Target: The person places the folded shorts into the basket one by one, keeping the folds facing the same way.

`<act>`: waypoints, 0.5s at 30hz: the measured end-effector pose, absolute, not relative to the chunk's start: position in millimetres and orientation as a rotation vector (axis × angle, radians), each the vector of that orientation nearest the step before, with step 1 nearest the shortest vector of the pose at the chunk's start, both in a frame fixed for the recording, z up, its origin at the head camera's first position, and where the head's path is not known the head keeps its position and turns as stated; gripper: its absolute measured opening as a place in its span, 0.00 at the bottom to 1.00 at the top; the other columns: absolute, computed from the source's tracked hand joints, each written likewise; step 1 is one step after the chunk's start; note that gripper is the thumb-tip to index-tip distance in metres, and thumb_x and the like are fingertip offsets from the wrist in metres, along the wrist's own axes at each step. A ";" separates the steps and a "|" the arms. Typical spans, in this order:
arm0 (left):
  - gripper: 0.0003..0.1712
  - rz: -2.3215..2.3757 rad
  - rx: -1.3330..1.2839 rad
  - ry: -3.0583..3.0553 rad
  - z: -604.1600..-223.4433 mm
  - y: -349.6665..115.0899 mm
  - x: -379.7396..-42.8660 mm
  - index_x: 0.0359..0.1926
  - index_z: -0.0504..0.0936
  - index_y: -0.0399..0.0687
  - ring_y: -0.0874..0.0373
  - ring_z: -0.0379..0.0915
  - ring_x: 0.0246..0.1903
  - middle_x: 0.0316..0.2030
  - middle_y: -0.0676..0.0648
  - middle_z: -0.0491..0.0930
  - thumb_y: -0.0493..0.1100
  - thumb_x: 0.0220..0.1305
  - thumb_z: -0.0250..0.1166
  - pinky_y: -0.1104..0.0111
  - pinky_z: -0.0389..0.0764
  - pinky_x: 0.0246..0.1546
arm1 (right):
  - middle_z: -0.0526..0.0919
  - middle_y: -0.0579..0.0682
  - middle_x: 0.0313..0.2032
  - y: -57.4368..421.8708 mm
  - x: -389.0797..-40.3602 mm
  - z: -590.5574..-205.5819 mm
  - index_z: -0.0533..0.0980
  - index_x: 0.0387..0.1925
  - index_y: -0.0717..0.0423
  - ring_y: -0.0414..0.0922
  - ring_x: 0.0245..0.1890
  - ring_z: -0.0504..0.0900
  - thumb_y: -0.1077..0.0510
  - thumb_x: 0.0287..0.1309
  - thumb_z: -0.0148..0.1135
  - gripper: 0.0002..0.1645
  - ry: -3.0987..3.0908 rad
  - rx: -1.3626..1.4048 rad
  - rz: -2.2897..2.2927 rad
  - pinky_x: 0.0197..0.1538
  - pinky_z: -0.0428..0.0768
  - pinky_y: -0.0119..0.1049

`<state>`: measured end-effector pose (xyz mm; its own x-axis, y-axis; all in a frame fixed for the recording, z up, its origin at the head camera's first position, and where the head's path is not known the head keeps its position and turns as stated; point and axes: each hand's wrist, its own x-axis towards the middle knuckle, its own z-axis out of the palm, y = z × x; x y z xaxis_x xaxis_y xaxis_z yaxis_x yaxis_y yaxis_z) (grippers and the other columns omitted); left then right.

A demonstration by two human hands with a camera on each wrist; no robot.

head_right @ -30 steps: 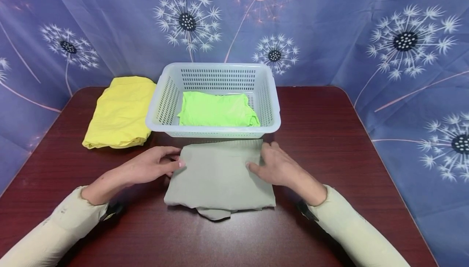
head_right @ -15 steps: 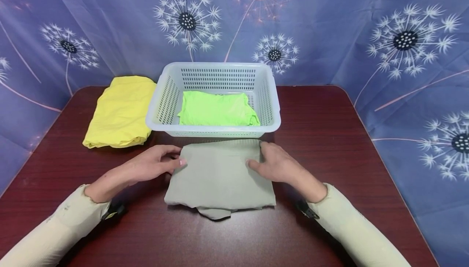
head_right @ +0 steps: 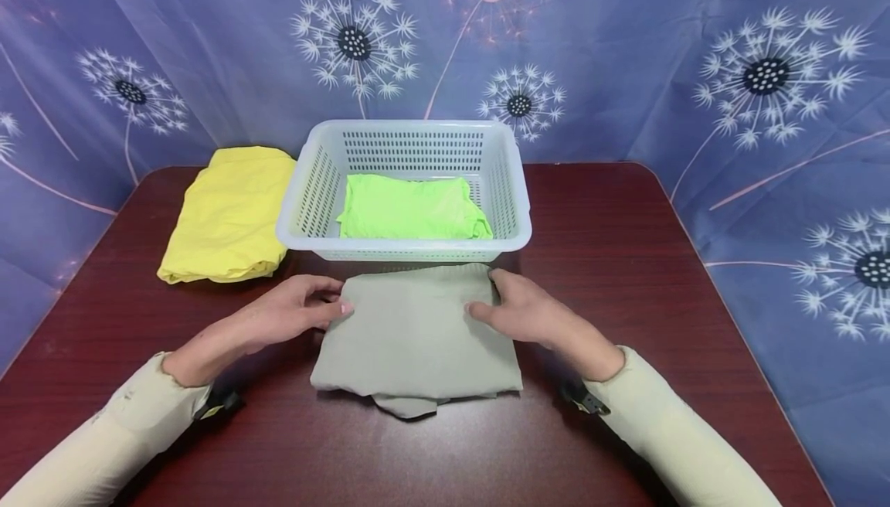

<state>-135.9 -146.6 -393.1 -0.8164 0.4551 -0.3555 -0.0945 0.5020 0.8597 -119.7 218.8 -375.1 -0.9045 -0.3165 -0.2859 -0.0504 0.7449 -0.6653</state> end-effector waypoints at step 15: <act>0.38 1.341 0.260 2.163 -398.0 -147.0 -134.6 0.71 0.68 0.27 0.47 0.80 0.55 0.61 0.32 0.75 0.46 0.71 0.71 0.60 0.84 0.52 | 0.79 0.58 0.57 217.2 -118.3 -375.5 0.68 0.68 0.67 0.53 0.57 0.75 0.52 0.70 0.67 0.34 2.452 -0.236 -1.157 0.60 0.75 0.48</act>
<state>-134.6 -147.0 -398.0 -0.8157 0.4463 -0.3681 -0.1314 0.4768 0.8691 -118.3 217.2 -375.5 -0.8986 -0.3228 -0.2972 0.0244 0.6396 -0.7683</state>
